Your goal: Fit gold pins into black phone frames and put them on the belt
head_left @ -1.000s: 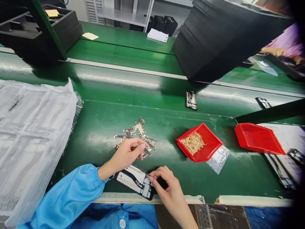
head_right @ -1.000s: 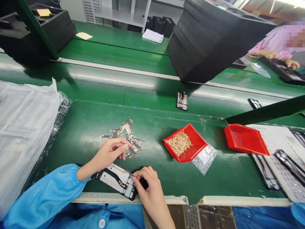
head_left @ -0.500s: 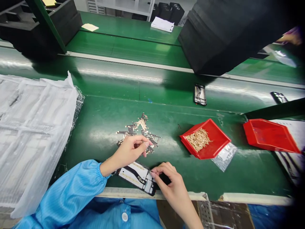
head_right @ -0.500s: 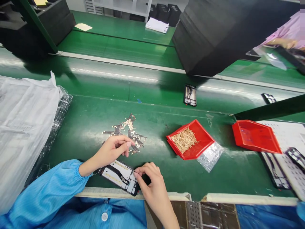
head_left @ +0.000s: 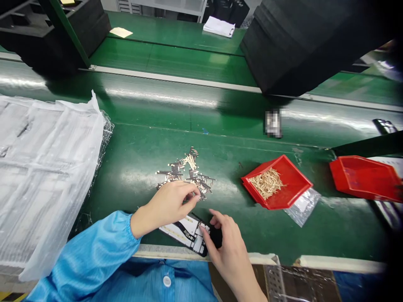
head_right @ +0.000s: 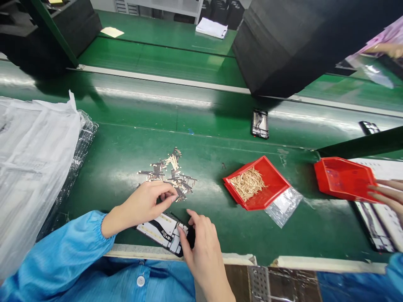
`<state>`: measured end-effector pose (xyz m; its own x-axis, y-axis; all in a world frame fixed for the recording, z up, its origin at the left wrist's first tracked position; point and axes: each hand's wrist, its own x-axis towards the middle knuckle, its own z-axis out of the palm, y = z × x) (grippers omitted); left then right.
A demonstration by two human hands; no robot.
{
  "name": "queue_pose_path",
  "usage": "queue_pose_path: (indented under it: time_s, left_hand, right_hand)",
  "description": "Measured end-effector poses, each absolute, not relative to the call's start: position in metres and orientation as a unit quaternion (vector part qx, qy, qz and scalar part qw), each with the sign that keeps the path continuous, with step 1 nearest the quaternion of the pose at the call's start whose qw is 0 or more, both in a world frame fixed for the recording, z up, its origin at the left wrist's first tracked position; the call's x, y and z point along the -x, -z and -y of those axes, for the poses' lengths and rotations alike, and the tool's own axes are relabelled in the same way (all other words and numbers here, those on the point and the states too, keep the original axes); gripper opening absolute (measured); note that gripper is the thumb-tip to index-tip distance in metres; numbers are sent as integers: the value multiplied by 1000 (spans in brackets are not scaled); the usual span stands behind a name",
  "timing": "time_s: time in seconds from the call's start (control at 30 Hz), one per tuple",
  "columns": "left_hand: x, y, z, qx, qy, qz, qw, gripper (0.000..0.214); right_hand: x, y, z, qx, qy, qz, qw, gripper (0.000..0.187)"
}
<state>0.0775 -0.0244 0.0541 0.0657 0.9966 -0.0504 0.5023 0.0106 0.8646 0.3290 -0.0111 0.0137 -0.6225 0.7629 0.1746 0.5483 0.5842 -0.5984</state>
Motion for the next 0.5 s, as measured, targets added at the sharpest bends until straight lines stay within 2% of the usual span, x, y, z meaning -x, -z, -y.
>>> queue_pose_path:
  time_s: [0.03, 0.07, 0.17, 0.2, 0.27, 0.37, 0.43, 0.5]
  left_hand:
    - [-78, -58, 33, -654, -283, -614, 340, 12]
    - [-79, -61, 43, -674, -239, -629, 305, 19]
    - [-83, -63, 71, -699, -122, -661, 245, 68]
    - [-84, -62, 78, -702, -99, -663, 241, 79]
    - [-84, -57, 87, -710, -77, -654, 250, 86]
    - [-81, -52, 91, -710, -81, -641, 281, 68]
    - [-79, -52, 92, -687, -98, -645, 322, 42]
    - [-79, -55, 94, -637, -127, -659, 379, 20]
  right_hand:
    - [-330, -13, 13, 388, -254, 860, 213, 36]
    - [-331, -13, 14, 390, -261, 858, 210, 34]
    - [-332, -15, 17, 390, -286, 853, 198, 25]
    - [-332, -16, 17, 391, -291, 851, 196, 25]
    - [-331, -18, 17, 393, -296, 848, 198, 26]
    - [-329, -23, 16, 380, -323, 844, 195, 22]
    - [-329, -29, 16, 359, -368, 838, 183, 14]
    - [-330, -34, 18, 351, -435, 812, 169, 15]
